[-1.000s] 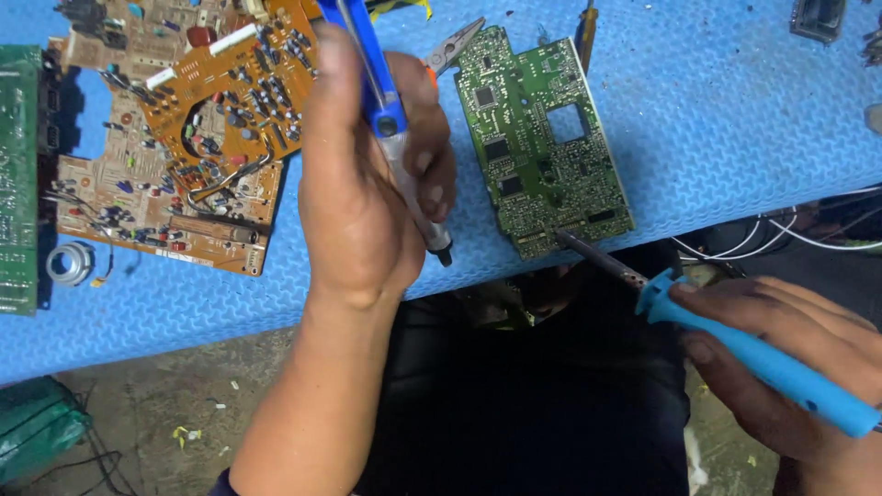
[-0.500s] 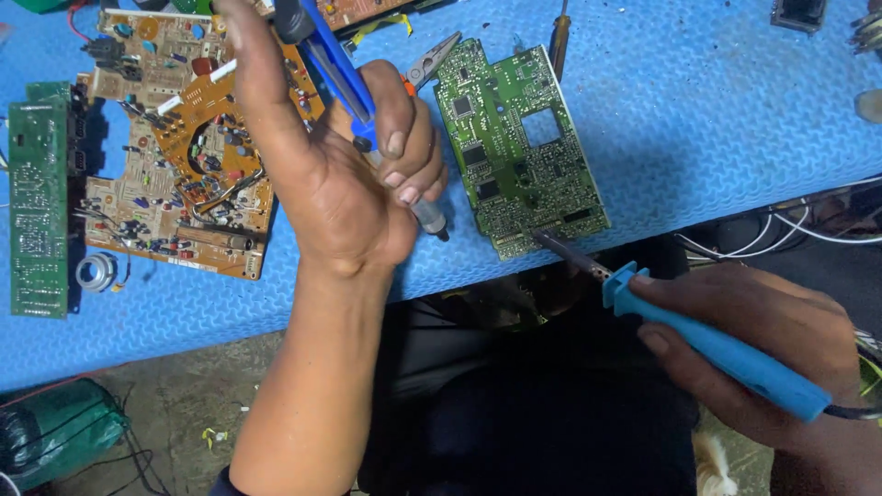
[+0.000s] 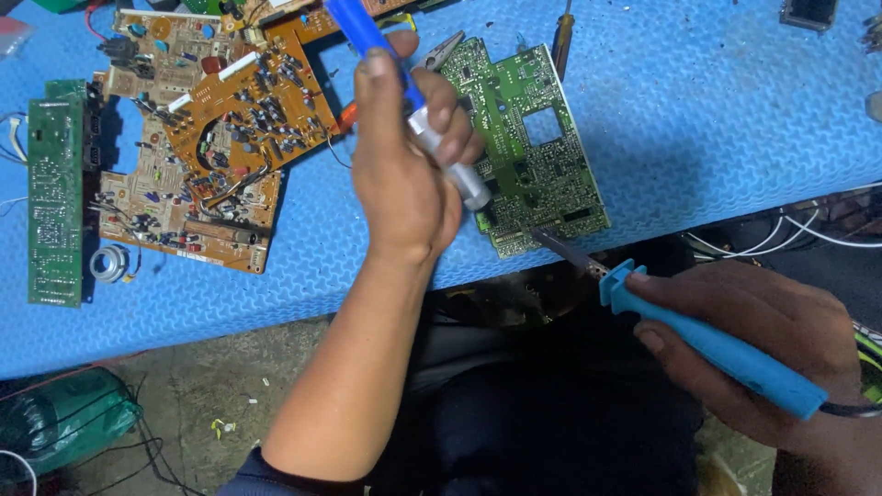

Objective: Desoldering electronic components from a printed circuit board using a soldering iron and a desoldering pump.

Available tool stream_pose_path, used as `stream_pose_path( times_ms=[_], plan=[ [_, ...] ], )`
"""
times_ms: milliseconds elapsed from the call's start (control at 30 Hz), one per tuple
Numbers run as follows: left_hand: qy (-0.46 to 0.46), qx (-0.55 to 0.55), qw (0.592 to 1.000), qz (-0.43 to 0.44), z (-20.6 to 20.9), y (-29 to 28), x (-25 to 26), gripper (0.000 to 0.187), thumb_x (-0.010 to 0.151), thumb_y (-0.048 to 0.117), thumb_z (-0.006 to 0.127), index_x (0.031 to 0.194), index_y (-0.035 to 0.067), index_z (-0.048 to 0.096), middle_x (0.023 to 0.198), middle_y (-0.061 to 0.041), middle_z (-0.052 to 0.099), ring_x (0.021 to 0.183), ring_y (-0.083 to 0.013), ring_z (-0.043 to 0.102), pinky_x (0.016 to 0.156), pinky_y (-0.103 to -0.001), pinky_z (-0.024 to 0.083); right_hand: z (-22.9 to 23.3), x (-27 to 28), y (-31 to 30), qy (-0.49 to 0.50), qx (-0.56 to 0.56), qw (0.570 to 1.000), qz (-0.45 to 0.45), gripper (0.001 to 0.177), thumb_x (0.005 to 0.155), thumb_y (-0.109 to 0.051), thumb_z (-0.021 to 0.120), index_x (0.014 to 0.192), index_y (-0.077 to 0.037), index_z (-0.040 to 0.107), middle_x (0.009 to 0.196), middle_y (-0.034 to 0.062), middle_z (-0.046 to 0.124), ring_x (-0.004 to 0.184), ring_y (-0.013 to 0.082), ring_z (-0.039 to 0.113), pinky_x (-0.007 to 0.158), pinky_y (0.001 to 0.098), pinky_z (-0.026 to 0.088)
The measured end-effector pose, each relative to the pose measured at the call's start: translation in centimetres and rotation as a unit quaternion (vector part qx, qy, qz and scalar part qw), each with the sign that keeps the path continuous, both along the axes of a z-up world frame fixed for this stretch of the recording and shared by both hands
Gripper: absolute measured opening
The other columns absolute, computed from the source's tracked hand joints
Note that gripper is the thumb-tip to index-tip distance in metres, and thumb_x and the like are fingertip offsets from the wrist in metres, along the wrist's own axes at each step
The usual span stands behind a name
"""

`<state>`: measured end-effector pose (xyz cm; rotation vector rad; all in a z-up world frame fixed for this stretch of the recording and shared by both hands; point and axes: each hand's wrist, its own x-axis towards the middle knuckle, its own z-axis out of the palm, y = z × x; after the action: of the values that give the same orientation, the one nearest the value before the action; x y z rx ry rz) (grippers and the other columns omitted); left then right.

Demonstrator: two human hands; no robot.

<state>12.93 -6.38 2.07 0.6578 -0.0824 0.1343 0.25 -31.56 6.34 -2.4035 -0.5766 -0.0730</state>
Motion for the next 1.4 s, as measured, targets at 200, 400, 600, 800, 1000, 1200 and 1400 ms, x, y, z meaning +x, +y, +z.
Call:
stream_pose_path(
  times_ms=[200,400,600,800,1000,1200,1400],
  plan=[
    [-0.013,0.151,0.988,-0.011,-1.0,-0.6,-1.0,0.06,0.108,0.025,0.059,0.162,0.02,0.032,0.103,-0.002,0.049,0.079,-0.0141,0.052,0.084,-0.038,0.064,-2.1,-0.7,-1.6,0.012,-0.027,1.0,-0.007,0.046,0.085,-0.03,0.071,0.129,-0.015,0.067,0.118,0.0066,0.072,0.112,0.0334,0.071,0.101,0.0495,0.065],
    [-0.024,0.168,0.986,-0.012,-1.6,-1.2,-1.2,0.064,0.108,0.025,0.058,0.164,0.019,0.029,0.098,-0.001,0.049,0.082,-0.0134,0.051,0.088,-0.037,0.06,0.7,0.3,0.1,0.011,-0.03,0.999,-0.011,0.039,0.082,-0.021,0.074,0.119,-0.01,0.075,0.1,0.0069,0.079,0.084,0.0223,0.077,0.079,0.0348,0.06],
    [-0.035,0.204,0.978,-0.014,-2.2,-2.0,-1.4,0.069,0.107,0.029,0.059,0.166,0.017,0.026,0.106,0.001,0.05,0.082,-0.0165,0.058,0.09,-0.039,0.061,0.3,0.1,-0.2,0.027,-0.043,0.998,-0.025,0.041,0.082,-0.027,0.073,0.12,-0.012,0.076,0.103,0.0088,0.078,0.089,0.0258,0.077,0.079,0.0396,0.061],
    [-0.041,0.216,0.975,-0.016,-2.5,-2.1,-1.6,0.067,0.108,0.03,0.057,0.166,0.017,0.027,0.102,0.0,0.051,0.082,-0.0153,0.054,0.09,-0.039,0.06,1.3,0.3,0.5,0.033,-0.025,0.999,-0.022,0.038,0.081,-0.02,0.074,0.118,-0.01,0.076,0.098,0.007,0.079,0.083,0.0211,0.078,0.075,0.0344,0.06],
    [-0.046,0.266,0.963,0.002,-2.2,-2.3,-1.9,0.065,0.108,0.036,0.059,0.165,0.02,0.031,0.102,0.0,0.053,0.083,-0.0149,0.055,0.091,-0.037,0.063,1.9,0.1,0.9,0.063,-0.018,0.997,-0.034,0.039,0.081,-0.019,0.073,0.119,-0.011,0.075,0.099,0.0064,0.078,0.084,0.02,0.078,0.075,0.0337,0.06],
    [-0.065,0.268,0.961,-0.005,-2.4,-2.5,-2.1,0.063,0.112,0.028,0.057,0.167,0.02,0.029,0.109,-0.001,0.054,0.088,-0.0173,0.06,0.092,-0.035,0.06,1.5,0.4,0.6,0.045,-0.013,0.999,-0.011,0.039,0.082,-0.019,0.073,0.119,-0.008,0.074,0.097,0.0086,0.078,0.08,0.022,0.078,0.073,0.0348,0.061],
    [-0.084,0.337,0.938,-0.001,-1.9,-2.3,-2.5,0.06,0.115,0.039,0.053,0.167,0.023,0.028,0.112,0.0,0.056,0.089,-0.0187,0.066,0.094,-0.038,0.064,0.6,0.1,-0.2,0.032,-0.04,0.999,-0.011,0.039,0.083,-0.025,0.073,0.119,-0.012,0.075,0.1,0.0057,0.079,0.083,0.0213,0.078,0.076,0.0354,0.06]
  ],
)
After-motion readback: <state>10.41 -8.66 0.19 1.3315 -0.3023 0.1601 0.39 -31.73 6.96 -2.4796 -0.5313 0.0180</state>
